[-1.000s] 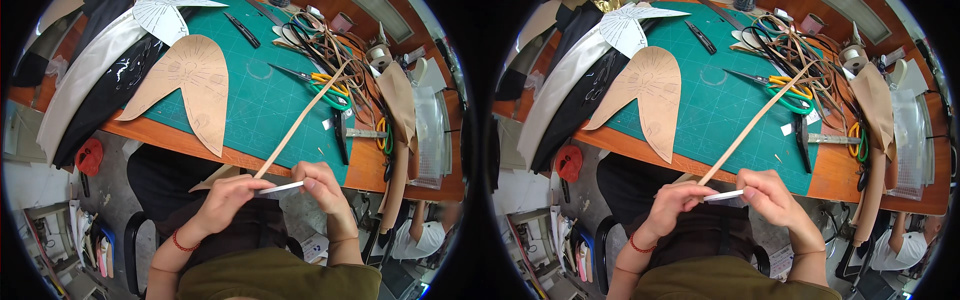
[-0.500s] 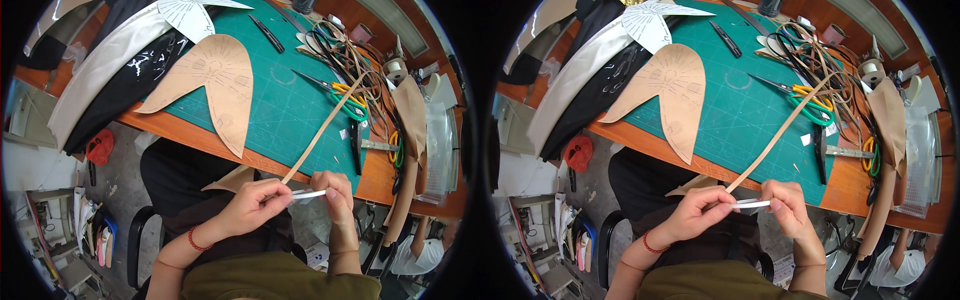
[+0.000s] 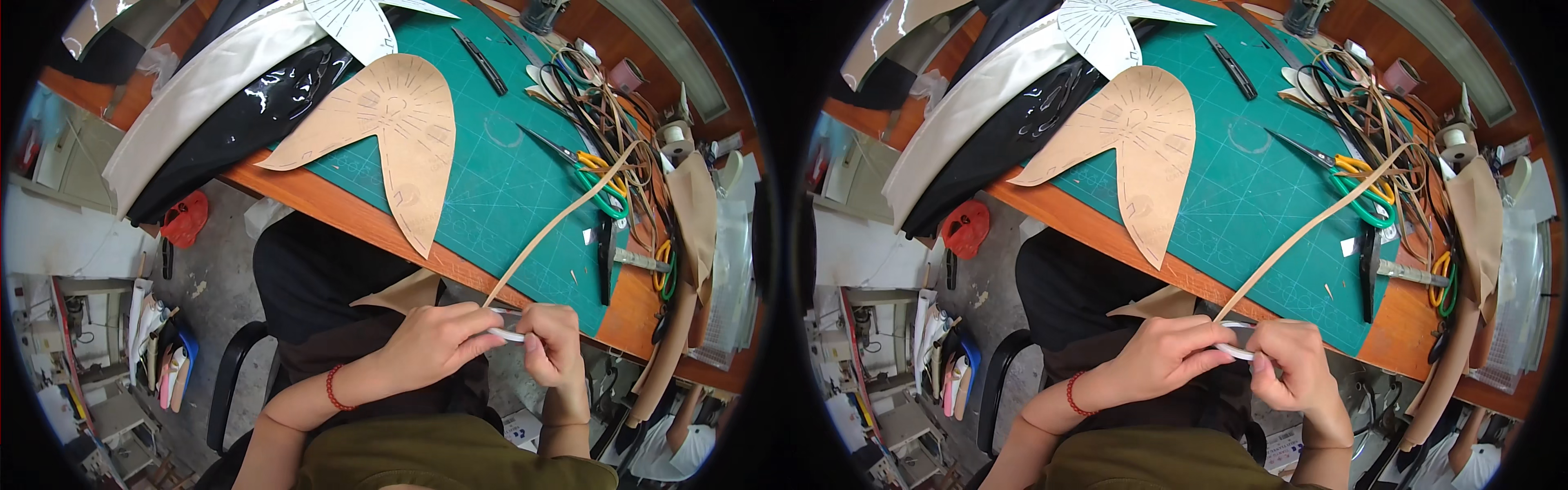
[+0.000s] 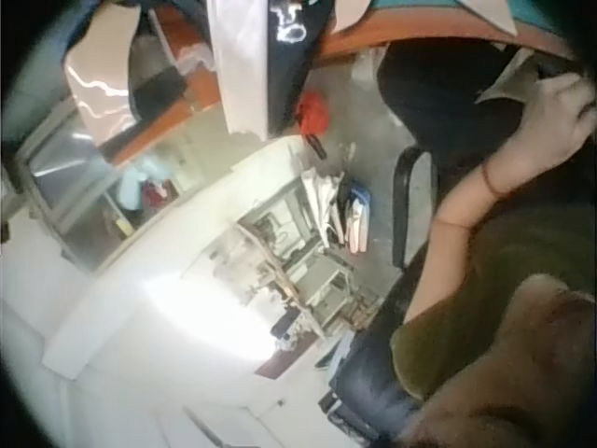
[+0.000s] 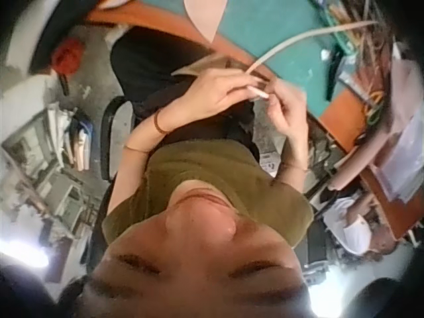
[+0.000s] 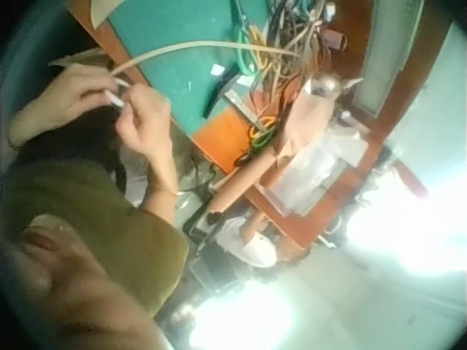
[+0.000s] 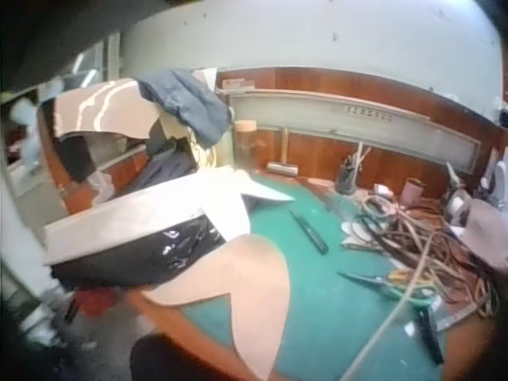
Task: The person uses green-handled scissors to cut a piece of tan material along a pre-drawn pattern. After cutting, they compare the piece to a white paper template. They then handle a roll of white tape and a strip of tan material, preparing them for the next step.
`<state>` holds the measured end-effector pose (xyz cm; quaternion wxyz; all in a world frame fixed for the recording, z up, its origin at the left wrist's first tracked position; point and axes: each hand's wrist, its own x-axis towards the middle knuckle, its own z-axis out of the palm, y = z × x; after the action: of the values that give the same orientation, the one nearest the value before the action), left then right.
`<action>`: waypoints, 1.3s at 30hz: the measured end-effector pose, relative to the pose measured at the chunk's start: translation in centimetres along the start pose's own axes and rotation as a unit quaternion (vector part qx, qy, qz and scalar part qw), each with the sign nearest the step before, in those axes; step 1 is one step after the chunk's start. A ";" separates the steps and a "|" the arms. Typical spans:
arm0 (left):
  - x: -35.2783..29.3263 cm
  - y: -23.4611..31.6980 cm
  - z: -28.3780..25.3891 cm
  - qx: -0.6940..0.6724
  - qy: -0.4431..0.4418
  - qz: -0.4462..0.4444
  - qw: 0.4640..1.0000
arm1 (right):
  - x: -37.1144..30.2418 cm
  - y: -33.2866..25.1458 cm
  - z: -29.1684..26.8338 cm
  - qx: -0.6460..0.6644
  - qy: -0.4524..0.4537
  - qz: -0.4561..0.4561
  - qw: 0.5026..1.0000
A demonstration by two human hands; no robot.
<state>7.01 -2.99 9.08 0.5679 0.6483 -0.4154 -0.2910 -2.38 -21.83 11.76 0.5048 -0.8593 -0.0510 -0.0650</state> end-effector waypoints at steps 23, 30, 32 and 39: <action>-0.4 1.1 -1.4 -0.064 -0.023 -0.008 0.998 | -0.8 1.1 -2.2 0.316 -0.045 0.072 0.945; -0.6 1.1 -1.7 -0.071 -0.033 -0.078 0.994 | -0.9 1.2 -1.9 0.271 -0.017 0.053 0.961; -0.3 1.7 -1.9 -0.015 -0.026 -0.066 0.997 | -1.0 0.9 -1.9 0.224 -0.024 0.055 0.973; 0.5 2.5 -0.2 0.114 0.031 0.041 0.992 | 0.2 -0.4 -1.1 0.089 -0.038 0.048 0.994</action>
<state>6.91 -3.33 11.61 0.5144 0.7000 -0.4541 -0.1980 -2.26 -22.59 12.64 0.5796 -0.8142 -0.0346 -0.0030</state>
